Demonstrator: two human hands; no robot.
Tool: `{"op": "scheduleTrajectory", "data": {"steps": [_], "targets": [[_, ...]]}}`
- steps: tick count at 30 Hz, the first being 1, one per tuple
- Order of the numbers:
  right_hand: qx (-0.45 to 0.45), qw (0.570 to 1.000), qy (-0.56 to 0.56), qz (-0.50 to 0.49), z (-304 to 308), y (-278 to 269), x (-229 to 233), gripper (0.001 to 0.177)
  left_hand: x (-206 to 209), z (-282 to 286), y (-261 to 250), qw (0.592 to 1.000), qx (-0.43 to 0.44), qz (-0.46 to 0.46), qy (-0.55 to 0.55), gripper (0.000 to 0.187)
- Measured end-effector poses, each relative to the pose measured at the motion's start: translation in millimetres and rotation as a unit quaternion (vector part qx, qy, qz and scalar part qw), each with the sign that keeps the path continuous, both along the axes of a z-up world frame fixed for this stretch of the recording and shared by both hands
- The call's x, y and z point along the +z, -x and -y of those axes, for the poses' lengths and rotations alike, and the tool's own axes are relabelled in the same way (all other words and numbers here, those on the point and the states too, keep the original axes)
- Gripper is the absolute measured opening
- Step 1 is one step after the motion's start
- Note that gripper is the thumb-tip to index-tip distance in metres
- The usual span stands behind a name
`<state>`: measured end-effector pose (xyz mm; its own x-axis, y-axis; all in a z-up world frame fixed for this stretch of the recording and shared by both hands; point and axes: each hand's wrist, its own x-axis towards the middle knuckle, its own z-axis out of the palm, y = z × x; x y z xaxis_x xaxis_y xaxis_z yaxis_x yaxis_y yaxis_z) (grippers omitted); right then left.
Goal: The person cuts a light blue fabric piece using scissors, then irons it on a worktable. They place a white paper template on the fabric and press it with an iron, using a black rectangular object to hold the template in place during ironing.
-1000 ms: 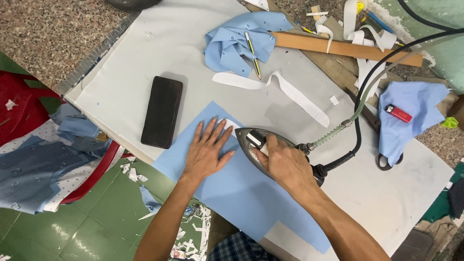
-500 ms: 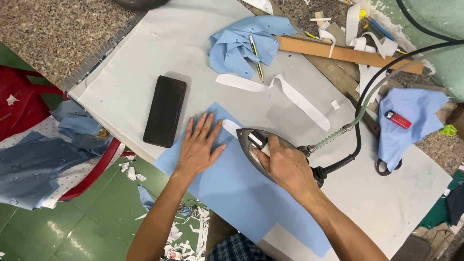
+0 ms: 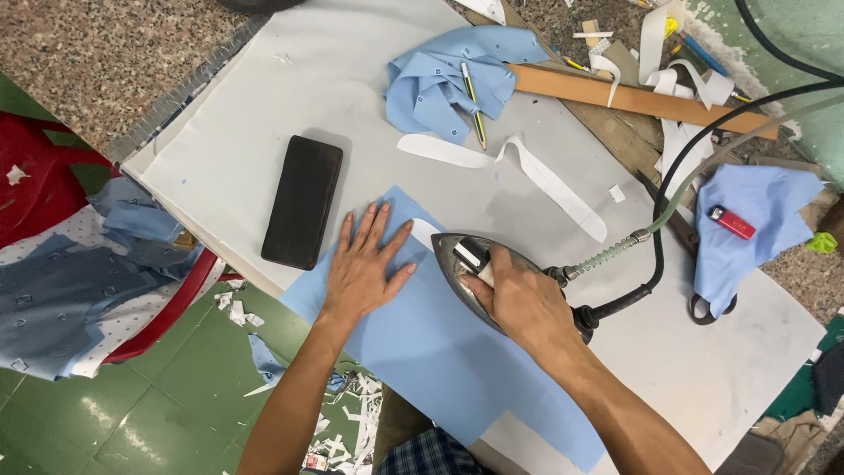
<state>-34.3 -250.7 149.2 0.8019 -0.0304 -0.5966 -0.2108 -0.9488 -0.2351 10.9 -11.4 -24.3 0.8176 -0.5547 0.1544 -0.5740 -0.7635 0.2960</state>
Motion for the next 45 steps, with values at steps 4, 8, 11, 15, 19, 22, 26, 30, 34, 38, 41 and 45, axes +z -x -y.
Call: {"op": "scheduleTrajectory", "data": {"steps": [4, 8, 11, 15, 19, 22, 26, 30, 34, 38, 41, 45], "targets": [[0.007, 1.0, 0.003, 0.025, -5.0, -6.1, -6.8, 0.059, -2.7, -0.1, 0.1, 1.0, 0.003, -0.006, 0.005, 0.064], [0.027, 0.998, 0.013, 0.046, -12.8, -15.1, -9.3, 0.057, 0.5, 0.0, -0.3, 1.0, 0.006, -0.011, 0.013, 0.064], [0.039, 0.997, 0.012, 0.059, -20.8, -25.1, -8.4, 0.056, -1.2, -0.8, 0.8, 1.0, 0.01, -0.013, 0.026, 0.065], [0.052, 0.996, 0.0, 0.073, -31.9, -39.5, -4.9, 0.054, -0.7, -9.0, -0.6, 0.993, 0.042, 0.081, 0.078, 0.059], [0.069, 0.994, -0.015, 0.081, -35.8, -46.0, -6.9, 0.056, 22.2, -28.7, -26.4, 0.967, 0.181, 0.18, 0.017, 0.061], [0.082, 0.991, -0.008, 0.108, -36.5, -47.5, -9.0, 0.052, 13.7, -45.0, -44.8, 0.95, 0.289, 0.119, -0.026, 0.09], [0.092, 0.987, -0.005, 0.132, -35.6, -46.0, -8.1, 0.051, 12.3, -54.2, -45.8, 0.944, 0.291, 0.143, -0.066, 0.078], [0.093, 0.991, -0.056, 0.079, -29.2, -47.4, -2.9, 0.047, 33.6, -57.1, -13.9, 0.947, 0.284, 0.147, 0.025, 0.069], [0.084, 0.986, -0.129, 0.067, -17.0, -49.6, -15.9, 0.048, 57.1, -40.0, 77.8, 0.953, 0.263, 0.076, 0.132, 0.069], [0.095, 0.981, -0.133, 0.11, -14.0, -43.3, -41.1, 0.046, 50.5, 27.8, 183.8, 0.984, 0.149, -0.039, 0.091, 0.072], [0.119, 0.975, -0.109, 0.153, -13.8, -40.8, -49.8, 0.043, 53.7, 101.0, 216.0, 0.994, -0.026, -0.045, 0.099, 0.061], [0.136, 0.97, -0.111, 0.166, -15.7, -40.4, -46.5, 0.043, 43.3, 182.5, 216.2, 0.966, -0.222, -0.061, 0.119, 0.052]]}}
